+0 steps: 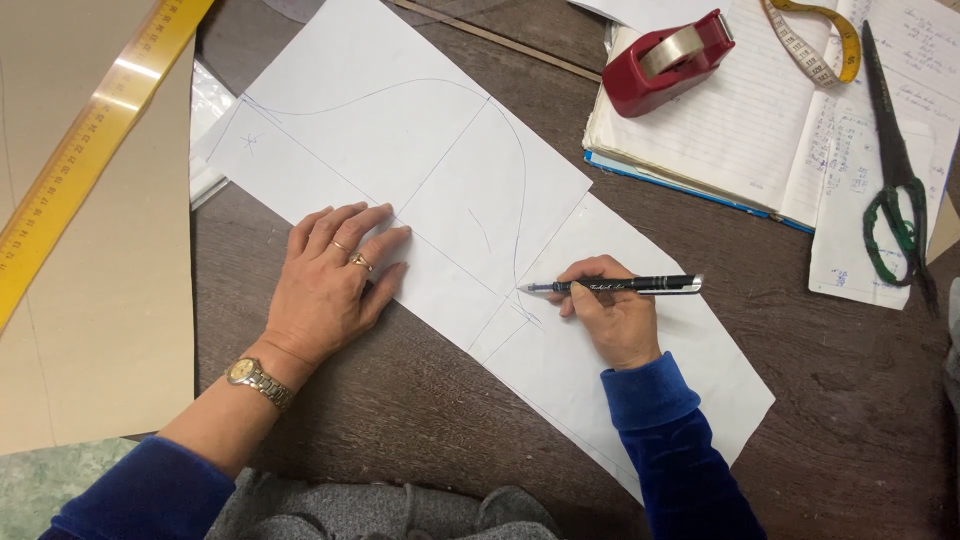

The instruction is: The person is drafting a garment pattern by drawing precise lines with a ruler and pen on paper, then cutting out the shape with scissors.

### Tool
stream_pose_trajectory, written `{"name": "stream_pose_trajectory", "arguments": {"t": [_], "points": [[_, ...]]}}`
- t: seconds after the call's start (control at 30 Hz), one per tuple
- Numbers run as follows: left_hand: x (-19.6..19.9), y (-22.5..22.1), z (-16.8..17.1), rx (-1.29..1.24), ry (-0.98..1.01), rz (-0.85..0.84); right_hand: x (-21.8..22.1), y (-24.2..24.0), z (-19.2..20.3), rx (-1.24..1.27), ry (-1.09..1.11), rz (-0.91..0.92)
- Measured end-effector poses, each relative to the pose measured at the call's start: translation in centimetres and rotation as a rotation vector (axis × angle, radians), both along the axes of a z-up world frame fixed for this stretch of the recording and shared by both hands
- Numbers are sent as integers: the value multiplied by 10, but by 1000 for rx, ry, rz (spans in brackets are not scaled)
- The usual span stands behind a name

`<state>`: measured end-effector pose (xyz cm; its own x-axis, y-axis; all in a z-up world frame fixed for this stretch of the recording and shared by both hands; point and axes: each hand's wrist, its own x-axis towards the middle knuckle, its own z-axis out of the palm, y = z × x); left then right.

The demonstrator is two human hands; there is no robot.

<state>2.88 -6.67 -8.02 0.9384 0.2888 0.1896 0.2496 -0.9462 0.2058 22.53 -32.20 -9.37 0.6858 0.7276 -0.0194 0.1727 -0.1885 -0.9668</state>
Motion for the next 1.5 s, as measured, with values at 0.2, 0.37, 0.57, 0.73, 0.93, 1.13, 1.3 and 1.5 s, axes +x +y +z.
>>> {"name": "stream_pose_trajectory", "arguments": {"t": [0.2,0.37,0.57,0.73,0.93,1.13,1.3,1.5], "points": [[-1,0,0,-15,18,1,1,-2,-4,11,0,7],[0,0,1,-9,28,6,-5,5,6,30,33,-15],[-1,0,-1,-15,21,-2,-4,3,4,29,35,-14],[0,0,1,-13,16,1,2,-7,-9,14,11,11],[0,0,2,6,17,-1,3,-6,-7,21,3,-8],[3,1,3,-3,-2,-31,-5,13,29,111,76,-119],[4,1,8,-49,-15,-41,3,10,56,58,-95,-361],[15,48,30,-312,-234,4,44,-37,63,-383,-267,-457]]}}
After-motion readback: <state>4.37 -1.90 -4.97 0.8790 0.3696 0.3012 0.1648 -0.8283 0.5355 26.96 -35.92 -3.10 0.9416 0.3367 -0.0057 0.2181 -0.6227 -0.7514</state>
